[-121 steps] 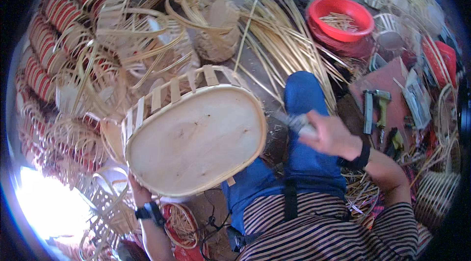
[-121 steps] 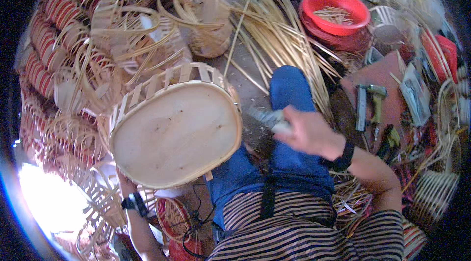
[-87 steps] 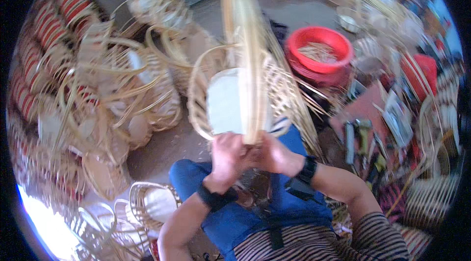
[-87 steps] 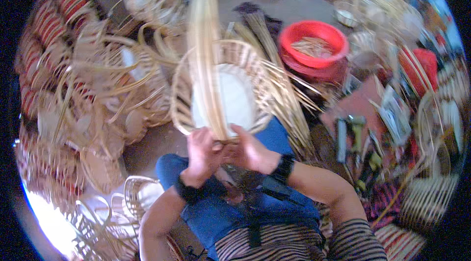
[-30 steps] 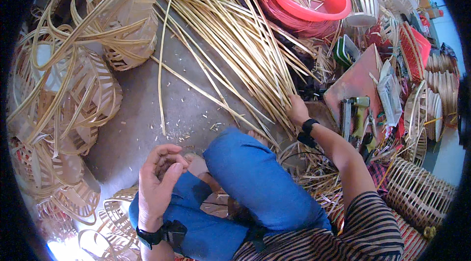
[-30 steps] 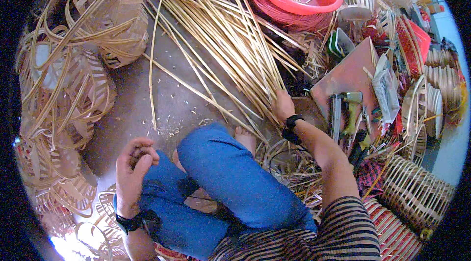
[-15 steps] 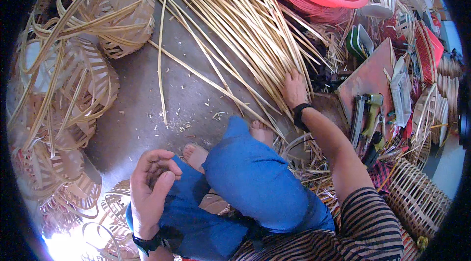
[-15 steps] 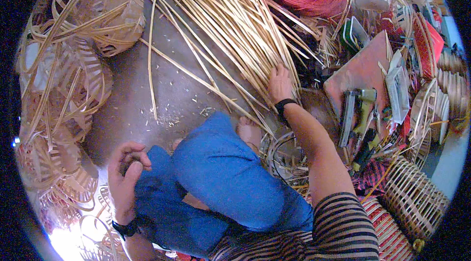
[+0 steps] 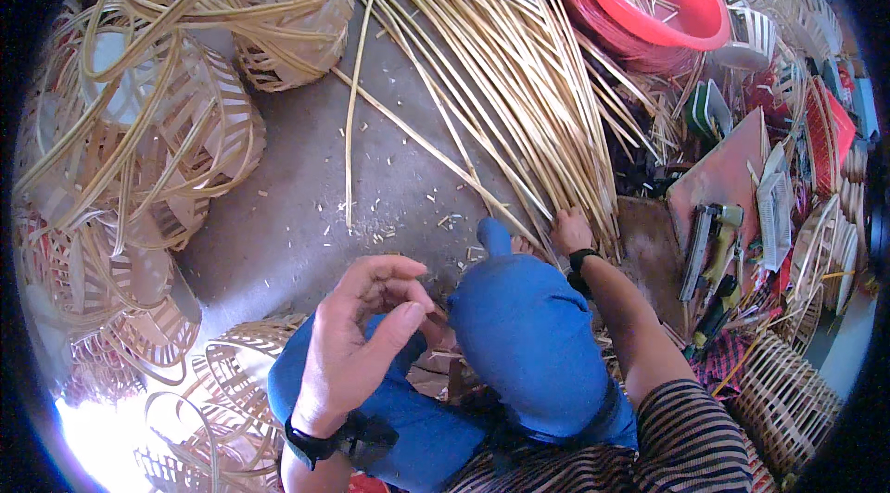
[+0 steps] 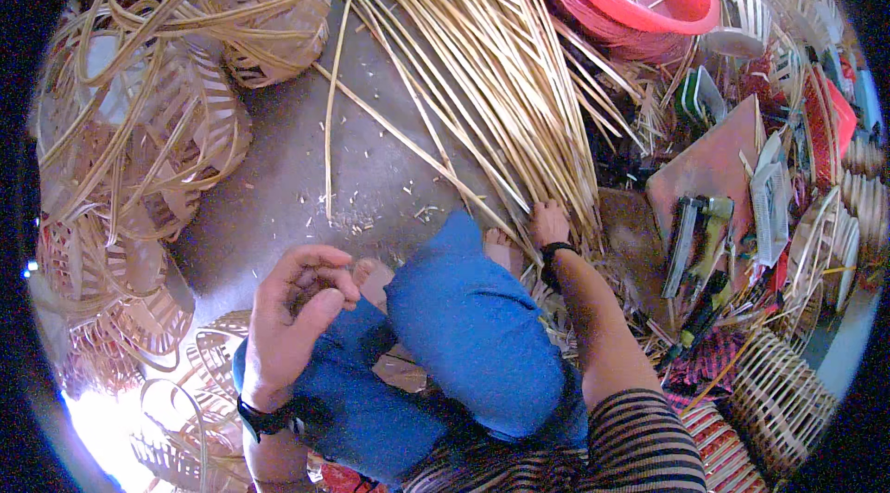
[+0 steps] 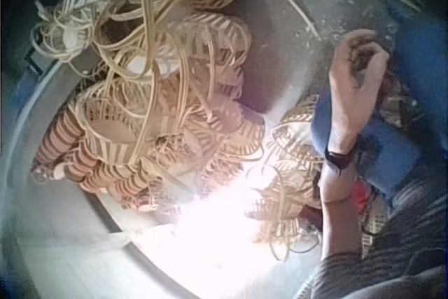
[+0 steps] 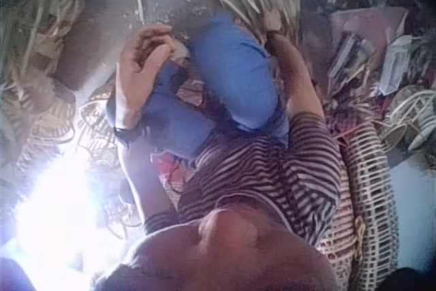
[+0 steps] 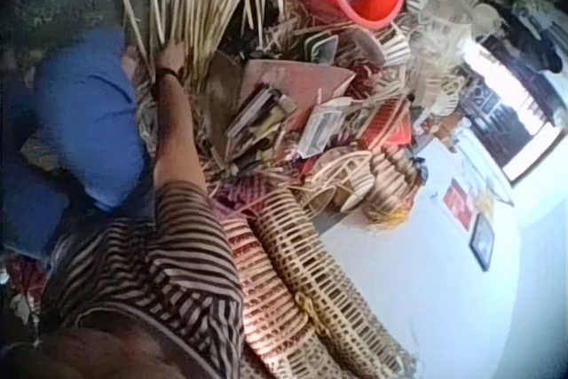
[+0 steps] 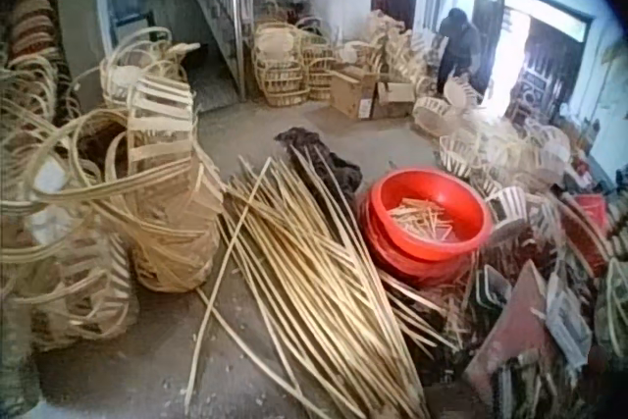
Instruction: The person assembles a basket by securing wooden strips to a base using a nail gun and then attaching a curved handle, occasionally trimming the strips with shears.
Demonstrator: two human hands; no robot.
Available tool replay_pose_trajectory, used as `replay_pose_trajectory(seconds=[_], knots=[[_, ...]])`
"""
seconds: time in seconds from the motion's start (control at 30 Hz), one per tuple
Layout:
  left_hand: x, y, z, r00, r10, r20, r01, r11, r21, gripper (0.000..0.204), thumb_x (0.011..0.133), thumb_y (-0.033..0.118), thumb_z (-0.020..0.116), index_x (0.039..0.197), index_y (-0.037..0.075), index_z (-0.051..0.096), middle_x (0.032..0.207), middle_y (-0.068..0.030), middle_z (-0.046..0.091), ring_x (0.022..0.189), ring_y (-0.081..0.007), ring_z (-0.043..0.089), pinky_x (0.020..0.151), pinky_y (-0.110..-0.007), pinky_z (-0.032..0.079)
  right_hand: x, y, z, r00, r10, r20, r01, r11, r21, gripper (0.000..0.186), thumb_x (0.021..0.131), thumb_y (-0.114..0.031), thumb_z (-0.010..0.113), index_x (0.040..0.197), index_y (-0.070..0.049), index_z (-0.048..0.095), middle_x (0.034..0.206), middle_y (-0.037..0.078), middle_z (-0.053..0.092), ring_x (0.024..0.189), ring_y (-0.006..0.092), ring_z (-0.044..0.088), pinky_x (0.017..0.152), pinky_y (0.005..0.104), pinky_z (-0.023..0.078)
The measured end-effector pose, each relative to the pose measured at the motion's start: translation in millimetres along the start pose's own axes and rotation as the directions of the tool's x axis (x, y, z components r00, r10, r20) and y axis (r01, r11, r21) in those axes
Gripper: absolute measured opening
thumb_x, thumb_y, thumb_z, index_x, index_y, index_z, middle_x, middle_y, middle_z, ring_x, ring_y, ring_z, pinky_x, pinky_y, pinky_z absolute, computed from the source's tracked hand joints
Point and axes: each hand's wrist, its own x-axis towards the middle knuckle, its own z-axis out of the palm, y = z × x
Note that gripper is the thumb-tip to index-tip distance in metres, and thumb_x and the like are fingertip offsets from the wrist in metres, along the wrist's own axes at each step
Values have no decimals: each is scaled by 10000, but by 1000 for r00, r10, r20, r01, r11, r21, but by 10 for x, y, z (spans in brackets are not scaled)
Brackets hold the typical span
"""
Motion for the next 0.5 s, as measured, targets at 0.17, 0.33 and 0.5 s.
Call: replay_pose_trajectory(seconds=[0.17, 0.33, 0.5], knots=[[-11, -66, 62, 998, 49, 50, -55, 991, 125, 219, 754, 24, 501, 964, -10, 453, 748, -48, 528, 652, -90, 528, 606, -215, 429, -69, -99, 2, 971, -184, 153, 190, 981, -25, 390, 623, -216, 607, 940, -40, 462, 1036, 193, 396, 910, 361, 443, 761, 404, 400], [67, -1, 99, 997, 41, 60, -49, 989, 142, 215, 757, 55, 512, 957, -8, 463, 752, -48, 528, 662, -90, 525, 600, -208, 428, -23, -19, 186, 982, -90, 165, 48, 969, 241, 319, 736, -233, 481, 968, -21, 425, 1025, 219, 400, 914, 383, 435, 767, 411, 387], [184, -86, 74, 999, 49, 7, -49, 989, 142, 227, 762, 83, 512, 964, -13, 476, 765, -45, 531, 727, -74, 490, 623, -213, 427, -102, 23, -79, 951, -308, -19, 301, 912, 278, 353, 649, -139, 593, 953, -35, 449, 927, 213, 459, 870, 362, 444, 750, 385, 380]])
